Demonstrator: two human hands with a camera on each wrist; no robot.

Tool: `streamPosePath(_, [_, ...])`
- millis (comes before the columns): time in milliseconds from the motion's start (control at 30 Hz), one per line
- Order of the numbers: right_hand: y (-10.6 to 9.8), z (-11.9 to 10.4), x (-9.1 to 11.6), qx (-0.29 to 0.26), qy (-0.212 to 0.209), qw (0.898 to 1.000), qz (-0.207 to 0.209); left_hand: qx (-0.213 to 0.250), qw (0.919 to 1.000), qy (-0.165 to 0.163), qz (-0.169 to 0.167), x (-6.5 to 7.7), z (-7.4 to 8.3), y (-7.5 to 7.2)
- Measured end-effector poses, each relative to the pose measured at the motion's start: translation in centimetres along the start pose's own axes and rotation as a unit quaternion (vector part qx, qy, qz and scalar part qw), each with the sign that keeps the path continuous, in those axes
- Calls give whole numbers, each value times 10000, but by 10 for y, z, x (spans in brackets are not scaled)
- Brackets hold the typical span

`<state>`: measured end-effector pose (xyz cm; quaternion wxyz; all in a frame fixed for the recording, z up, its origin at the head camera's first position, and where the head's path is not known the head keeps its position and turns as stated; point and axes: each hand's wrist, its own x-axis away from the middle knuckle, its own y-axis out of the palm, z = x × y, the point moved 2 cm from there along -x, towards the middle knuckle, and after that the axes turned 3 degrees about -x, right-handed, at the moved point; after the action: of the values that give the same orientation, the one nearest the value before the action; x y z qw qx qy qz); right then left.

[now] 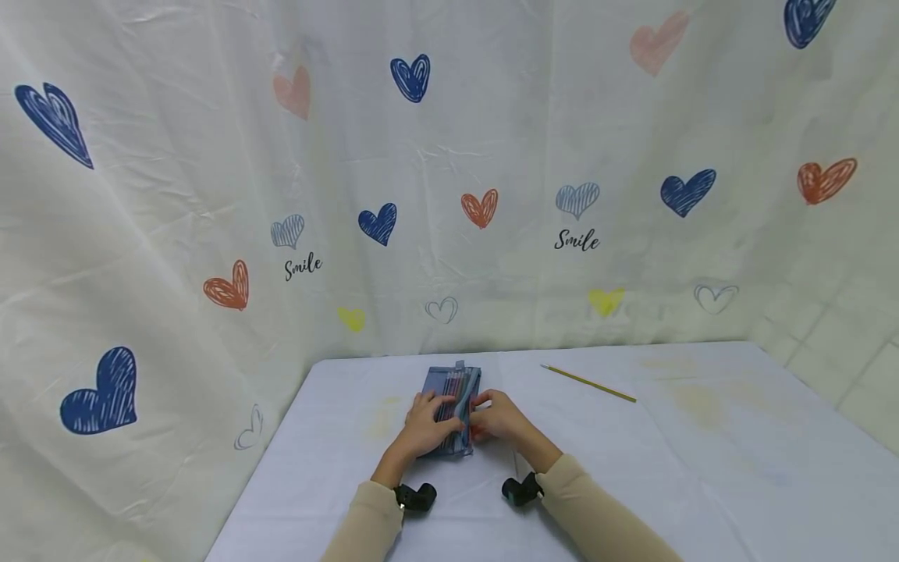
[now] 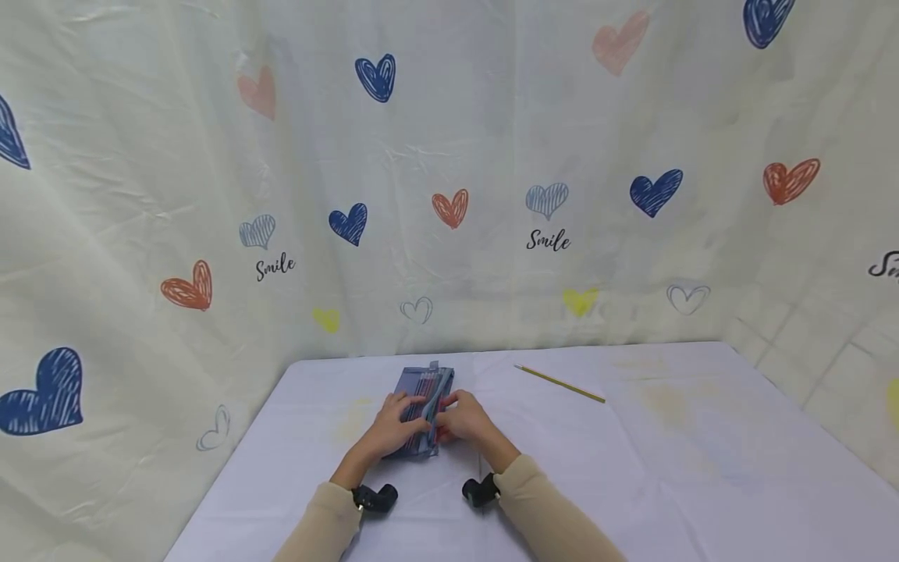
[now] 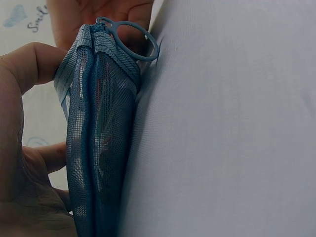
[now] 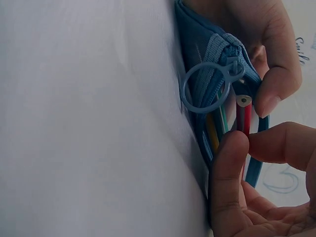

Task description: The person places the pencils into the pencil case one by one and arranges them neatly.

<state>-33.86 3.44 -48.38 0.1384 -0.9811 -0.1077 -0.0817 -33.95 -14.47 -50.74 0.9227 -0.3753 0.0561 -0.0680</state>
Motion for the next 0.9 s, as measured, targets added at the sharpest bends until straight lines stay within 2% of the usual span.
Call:
streamPosePath(267, [0,4,-2,-270,-114,9994,-191,-33,10000,83,35,1,1,-1])
streamPosePath(533, [-4,5,0,-403,-476,9955,-715,-18,10000,70,37,2,1,-1])
streamPosePath(667, [-6,4,0,-353,-511,9935,-956,5,10000,10,13,1,0,0])
streamPosePath(900, [-15,4,-4,-196,-430,9950,-883,-21,10000,-76,20,0,1,0])
